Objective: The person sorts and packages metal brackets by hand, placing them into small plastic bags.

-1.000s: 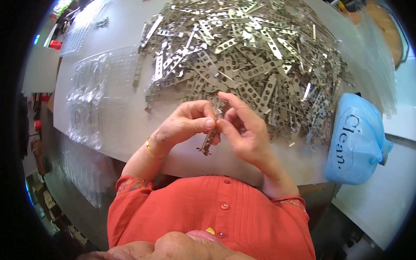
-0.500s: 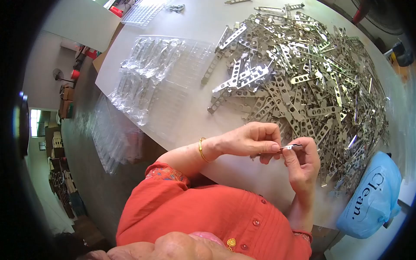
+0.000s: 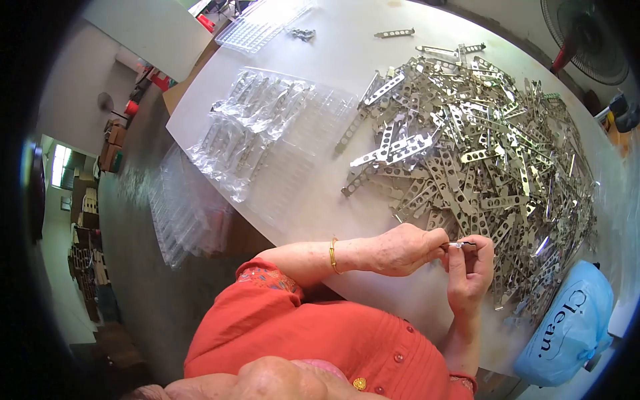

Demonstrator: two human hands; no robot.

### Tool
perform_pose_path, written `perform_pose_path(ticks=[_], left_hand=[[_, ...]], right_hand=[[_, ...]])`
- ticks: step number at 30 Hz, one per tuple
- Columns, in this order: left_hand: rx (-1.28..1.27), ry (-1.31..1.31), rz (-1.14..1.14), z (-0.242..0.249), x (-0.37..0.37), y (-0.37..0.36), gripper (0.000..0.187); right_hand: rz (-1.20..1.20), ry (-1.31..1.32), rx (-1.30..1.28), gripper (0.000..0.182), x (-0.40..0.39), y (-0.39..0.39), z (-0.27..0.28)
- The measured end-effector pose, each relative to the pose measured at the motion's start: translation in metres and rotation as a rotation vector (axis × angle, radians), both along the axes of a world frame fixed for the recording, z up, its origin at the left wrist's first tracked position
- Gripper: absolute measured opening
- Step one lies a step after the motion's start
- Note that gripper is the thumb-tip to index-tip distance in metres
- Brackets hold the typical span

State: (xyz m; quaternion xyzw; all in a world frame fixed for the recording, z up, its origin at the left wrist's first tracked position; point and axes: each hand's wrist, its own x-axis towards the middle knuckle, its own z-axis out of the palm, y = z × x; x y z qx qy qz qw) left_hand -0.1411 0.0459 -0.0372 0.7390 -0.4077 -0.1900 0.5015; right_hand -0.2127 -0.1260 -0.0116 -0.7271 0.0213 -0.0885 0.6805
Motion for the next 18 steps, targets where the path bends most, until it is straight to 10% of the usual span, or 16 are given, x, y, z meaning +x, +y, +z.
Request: perform_pose_path(ticks=[18], left_hand=[[0.057, -0.043, -0.004, -0.005, -0.006, -0.005, 0.016]], right_hand=[[-0.001, -0.068, -0.109, 0.009, -0.001, 0.002, -0.013]])
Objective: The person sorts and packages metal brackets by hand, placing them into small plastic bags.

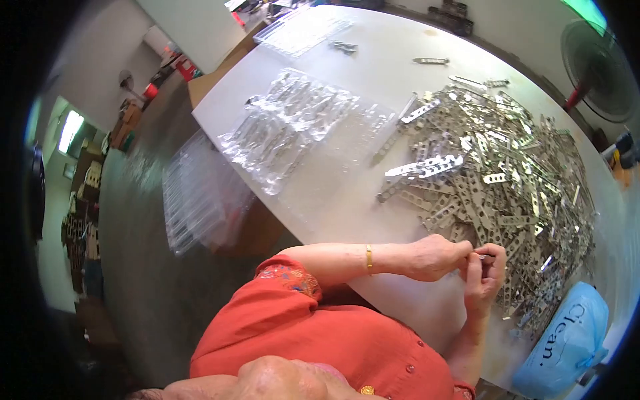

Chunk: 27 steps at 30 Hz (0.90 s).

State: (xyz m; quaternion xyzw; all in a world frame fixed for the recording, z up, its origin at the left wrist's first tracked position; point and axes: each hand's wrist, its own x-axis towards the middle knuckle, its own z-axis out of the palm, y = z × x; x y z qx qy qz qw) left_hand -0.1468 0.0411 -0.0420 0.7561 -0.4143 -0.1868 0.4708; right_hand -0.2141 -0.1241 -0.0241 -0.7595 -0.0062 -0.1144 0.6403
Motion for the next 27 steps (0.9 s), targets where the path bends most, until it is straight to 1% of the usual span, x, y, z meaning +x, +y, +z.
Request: perform_pose_path(ticks=[2, 3, 4, 5, 10, 12, 13, 16, 18, 20, 22, 24, 27], left_hand=[[0.052, -0.004, 0.042, 0.005, -0.002, 0.001, 0.018], [-0.021, -0.023, 0.019, 0.003, -0.002, 0.002, 0.019], [-0.096, -0.046, -0.006, 0.0, -0.002, 0.001, 0.019], [-0.137, -0.054, 0.007, -0.005, -0.002, -0.001, 0.019], [-0.112, -0.097, -0.004, -0.002, -0.002, 0.0, 0.018], [-0.144, -0.12, -0.003, -0.006, -0.003, -0.001, 0.018], [-0.181, -0.124, 0.003, -0.009, -0.003, -0.003, 0.018], [-0.136, -0.105, -0.017, -0.009, -0.004, -0.002, 0.018], [-0.109, -0.113, -0.041, -0.008, -0.004, -0.002, 0.018], [-0.129, -0.112, -0.041, -0.012, -0.004, -0.003, 0.018], [-0.14, -0.115, -0.057, -0.007, -0.004, -0.002, 0.019], [-0.091, -0.109, -0.053, -0.004, -0.003, -0.001, 0.02], [-0.096, -0.126, -0.066, -0.005, -0.003, -0.001, 0.019]], right_hand=[[0.001, -0.014, 0.015, 0.008, -0.001, -0.005, -0.007], [-0.021, -0.013, 0.002, 0.006, -0.001, -0.008, -0.015], [-0.059, -0.09, -0.064, 0.005, 0.002, -0.007, -0.022], [-0.064, -0.09, -0.052, 0.005, 0.002, -0.005, -0.023], [-0.086, -0.092, -0.025, 0.006, 0.0, -0.005, -0.025], [-0.082, -0.034, 0.019, 0.005, -0.004, -0.01, -0.029], [-0.126, -0.054, -0.001, 0.006, -0.003, -0.012, -0.036], [-0.177, -0.144, -0.064, 0.006, -0.002, -0.005, -0.04], [-0.205, -0.145, -0.074, 0.007, -0.003, 0.0, -0.034], [-0.201, -0.175, -0.081, 0.007, -0.004, 0.002, -0.034], [-0.212, -0.119, -0.05, 0.007, -0.008, 0.002, -0.034], [-0.184, -0.172, -0.062, 0.008, -0.008, 0.004, -0.03], [-0.163, -0.19, -0.077, 0.009, -0.011, -0.001, -0.036]])
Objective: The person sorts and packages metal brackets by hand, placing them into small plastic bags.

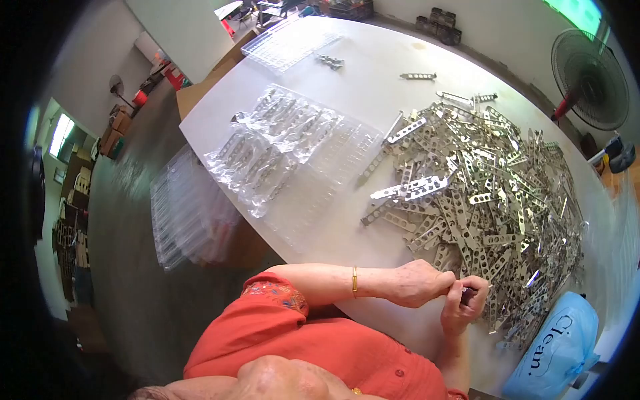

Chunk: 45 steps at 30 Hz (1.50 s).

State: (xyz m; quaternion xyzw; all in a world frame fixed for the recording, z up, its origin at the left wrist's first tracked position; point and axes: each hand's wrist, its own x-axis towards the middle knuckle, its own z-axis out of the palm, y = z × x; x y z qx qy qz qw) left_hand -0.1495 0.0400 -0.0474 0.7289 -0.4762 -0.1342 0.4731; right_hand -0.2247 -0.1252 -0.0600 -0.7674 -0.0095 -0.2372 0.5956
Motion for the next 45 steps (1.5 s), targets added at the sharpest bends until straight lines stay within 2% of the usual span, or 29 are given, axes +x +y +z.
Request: perform_pose_path(ticks=[4, 12, 26, 31, 42, 45], left_hand=[[0.056, -0.01, -0.023, 0.001, 0.001, 0.001, 0.018], [-0.051, -0.021, -0.018, -0.002, 0.002, 0.001, 0.015], [0.028, -0.033, -0.029, -0.001, 0.001, 0.003, 0.016], [-0.004, -0.034, -0.006, 0.001, 0.001, 0.003, 0.015], [0.104, 0.03, -0.026, -0.002, 0.001, 0.005, 0.015], [-0.002, 0.028, -0.037, 0.002, 0.001, 0.006, 0.016]], right_hand=[[-0.001, 0.007, -0.009, 0.011, -0.004, -0.004, -0.002], [-0.005, -0.073, -0.122, 0.015, 0.002, 0.001, 0.008], [-0.068, -0.118, -0.238, 0.021, 0.007, 0.001, 0.019], [-0.034, -0.127, -0.202, 0.021, 0.007, 0.001, 0.014], [-0.048, -0.087, -0.153, 0.021, 0.005, 0.003, 0.01], [-0.022, -0.109, -0.173, 0.02, 0.005, 0.002, 0.01]])
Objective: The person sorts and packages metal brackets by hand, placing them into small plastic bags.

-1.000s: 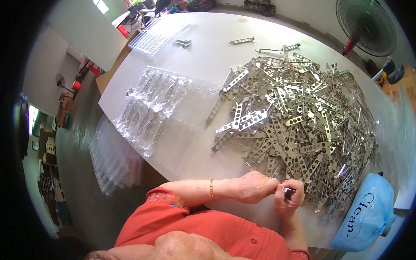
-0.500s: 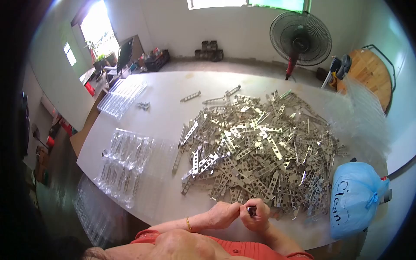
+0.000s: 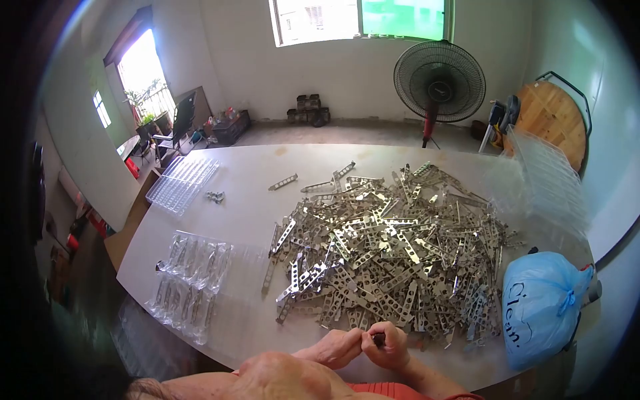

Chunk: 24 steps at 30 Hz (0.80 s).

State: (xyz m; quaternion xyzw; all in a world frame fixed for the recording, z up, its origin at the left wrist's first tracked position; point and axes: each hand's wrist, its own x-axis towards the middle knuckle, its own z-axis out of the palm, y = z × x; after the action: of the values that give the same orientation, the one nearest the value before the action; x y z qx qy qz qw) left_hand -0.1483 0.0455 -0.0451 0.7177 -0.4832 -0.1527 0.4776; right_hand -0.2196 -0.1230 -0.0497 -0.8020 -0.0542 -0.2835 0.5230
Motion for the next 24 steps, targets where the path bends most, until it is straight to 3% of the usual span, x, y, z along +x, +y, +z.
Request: perform_pose_path(ticks=[12, 17, 20, 24], left_hand=[[0.076, 0.025, 0.042, -0.005, -0.005, -0.001, 0.018], [-0.063, -0.083, 0.074, -0.011, -0.003, -0.002, 0.017], [-0.015, -0.135, 0.096, 0.002, -0.003, -0.003, 0.014], [-0.102, -0.143, 0.088, 0.001, -0.001, -0.002, 0.017]], right_hand=[[0.009, -0.04, 0.002, 0.02, 0.002, 0.0, 0.011], [0.06, -0.119, -0.03, 0.022, 0.008, -0.005, 0.015], [0.061, -0.153, -0.034, 0.022, 0.007, -0.005, 0.01], [0.106, -0.084, -0.008, 0.02, 0.006, -0.007, 0.02]])
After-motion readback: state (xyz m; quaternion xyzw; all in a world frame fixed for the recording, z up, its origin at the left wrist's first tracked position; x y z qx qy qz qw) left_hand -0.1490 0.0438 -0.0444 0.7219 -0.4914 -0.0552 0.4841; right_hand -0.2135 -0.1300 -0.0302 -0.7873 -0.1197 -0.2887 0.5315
